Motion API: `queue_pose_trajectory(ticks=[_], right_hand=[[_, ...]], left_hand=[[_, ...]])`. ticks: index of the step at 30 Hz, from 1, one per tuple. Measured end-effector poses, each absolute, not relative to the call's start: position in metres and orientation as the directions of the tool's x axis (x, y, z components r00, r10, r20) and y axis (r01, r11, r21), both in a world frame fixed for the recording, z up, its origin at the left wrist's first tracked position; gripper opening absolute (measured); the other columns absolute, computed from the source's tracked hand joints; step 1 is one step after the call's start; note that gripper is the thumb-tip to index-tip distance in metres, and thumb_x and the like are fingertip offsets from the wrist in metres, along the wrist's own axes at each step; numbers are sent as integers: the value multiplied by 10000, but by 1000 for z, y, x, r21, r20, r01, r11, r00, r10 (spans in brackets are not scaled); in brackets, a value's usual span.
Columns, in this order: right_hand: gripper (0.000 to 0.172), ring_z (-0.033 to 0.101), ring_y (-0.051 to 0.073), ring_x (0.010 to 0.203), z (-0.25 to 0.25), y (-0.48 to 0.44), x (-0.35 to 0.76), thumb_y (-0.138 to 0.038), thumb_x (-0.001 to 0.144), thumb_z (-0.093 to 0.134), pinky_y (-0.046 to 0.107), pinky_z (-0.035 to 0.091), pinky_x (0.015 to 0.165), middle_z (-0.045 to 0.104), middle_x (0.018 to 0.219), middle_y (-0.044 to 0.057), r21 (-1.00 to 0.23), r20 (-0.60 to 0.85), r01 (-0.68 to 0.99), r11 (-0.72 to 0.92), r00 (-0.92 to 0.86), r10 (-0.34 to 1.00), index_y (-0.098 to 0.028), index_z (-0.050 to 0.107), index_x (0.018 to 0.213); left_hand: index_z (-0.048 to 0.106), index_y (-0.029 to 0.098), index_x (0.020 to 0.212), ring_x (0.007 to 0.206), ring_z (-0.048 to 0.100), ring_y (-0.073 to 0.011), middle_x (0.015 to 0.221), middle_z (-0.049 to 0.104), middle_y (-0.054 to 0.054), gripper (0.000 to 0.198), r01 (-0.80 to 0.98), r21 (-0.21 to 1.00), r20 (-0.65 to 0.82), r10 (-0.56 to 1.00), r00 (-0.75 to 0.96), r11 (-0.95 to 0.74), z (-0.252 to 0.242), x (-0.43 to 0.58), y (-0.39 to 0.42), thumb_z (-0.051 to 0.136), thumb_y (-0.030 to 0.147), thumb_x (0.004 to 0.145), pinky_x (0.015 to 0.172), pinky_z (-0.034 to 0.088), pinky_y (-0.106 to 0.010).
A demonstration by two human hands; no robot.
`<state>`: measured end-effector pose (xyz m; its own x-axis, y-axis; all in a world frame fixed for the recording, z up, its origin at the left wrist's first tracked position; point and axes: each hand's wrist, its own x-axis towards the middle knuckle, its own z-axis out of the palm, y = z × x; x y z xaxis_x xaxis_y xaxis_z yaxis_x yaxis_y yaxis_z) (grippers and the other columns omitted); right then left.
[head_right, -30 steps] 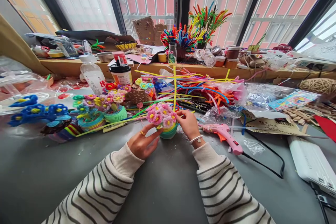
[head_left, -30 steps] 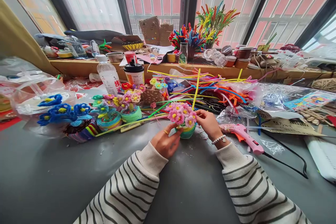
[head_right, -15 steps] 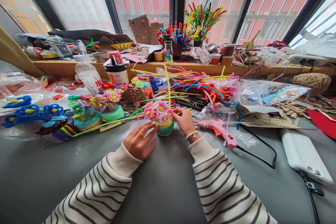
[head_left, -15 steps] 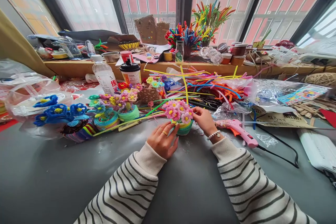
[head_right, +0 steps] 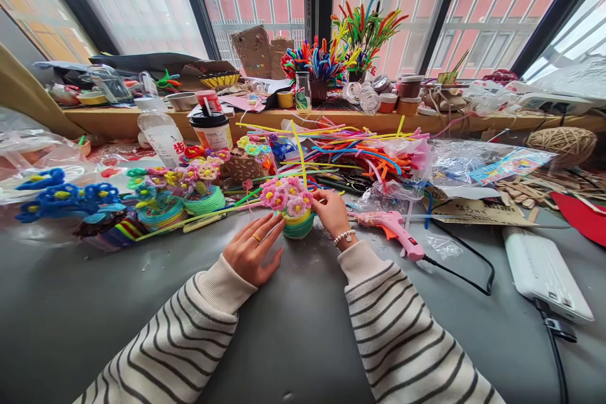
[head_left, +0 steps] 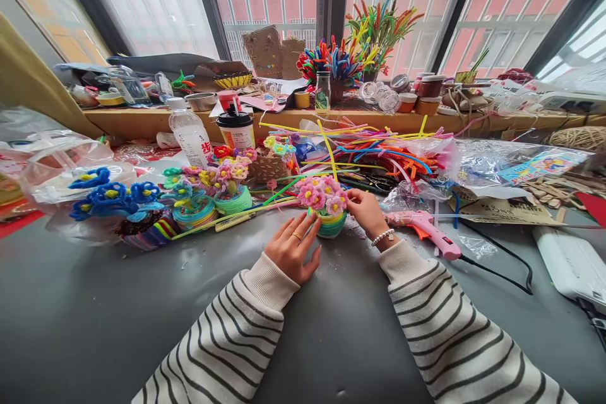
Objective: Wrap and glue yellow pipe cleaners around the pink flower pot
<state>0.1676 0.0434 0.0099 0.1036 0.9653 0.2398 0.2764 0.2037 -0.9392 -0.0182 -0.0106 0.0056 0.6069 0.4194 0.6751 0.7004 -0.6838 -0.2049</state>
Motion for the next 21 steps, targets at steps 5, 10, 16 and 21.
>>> queue_pose_trajectory(ticks=[5, 10, 16, 21], right_hand=[[194, 440, 82, 493, 11, 42, 168, -317, 587, 542, 207, 334, 467, 560, 594, 0, -936, 242, 286, 205, 100, 965, -136, 596, 632], [197, 446, 88, 492, 13, 41, 168, -319, 578, 547, 215, 343, 474, 572, 588, -3, -940, 223, 283, 188, 98, 970, -142, 607, 642], [223, 442, 86, 497, 15, 39, 168, -331, 565, 563, 216, 340, 470, 580, 599, 1, -956, 190, 247, 160, 100, 977, -139, 614, 666], [211, 443, 87, 514, 16, 38, 168, -329, 553, 578, 218, 343, 480, 557, 569, -11, -970, 163, 201, 135, 130, 978, -139, 612, 637]], left_hand=[[428, 125, 1158, 1077, 447, -233, 1135, 522, -102, 460, 691, -143, 640, 467, 610, -708, 5, -19, -8, 437, 283, 726, 888, 388, -384], [438, 126, 1143, 1069, 438, -251, 1120, 516, -120, 453, 662, -80, 616, 485, 621, -746, 5, -20, -4, 451, 288, 720, 874, 393, -409], [475, 131, 1104, 1023, 462, -242, 1086, 511, -133, 406, 643, -51, 650, 463, 602, -764, 5, -21, -5, 478, 252, 717, 851, 413, -390], [485, 132, 1066, 968, 511, -181, 1051, 530, -117, 334, 649, 142, 748, 510, 424, -748, 0, -23, -1, 457, 149, 734, 830, 449, -307]])
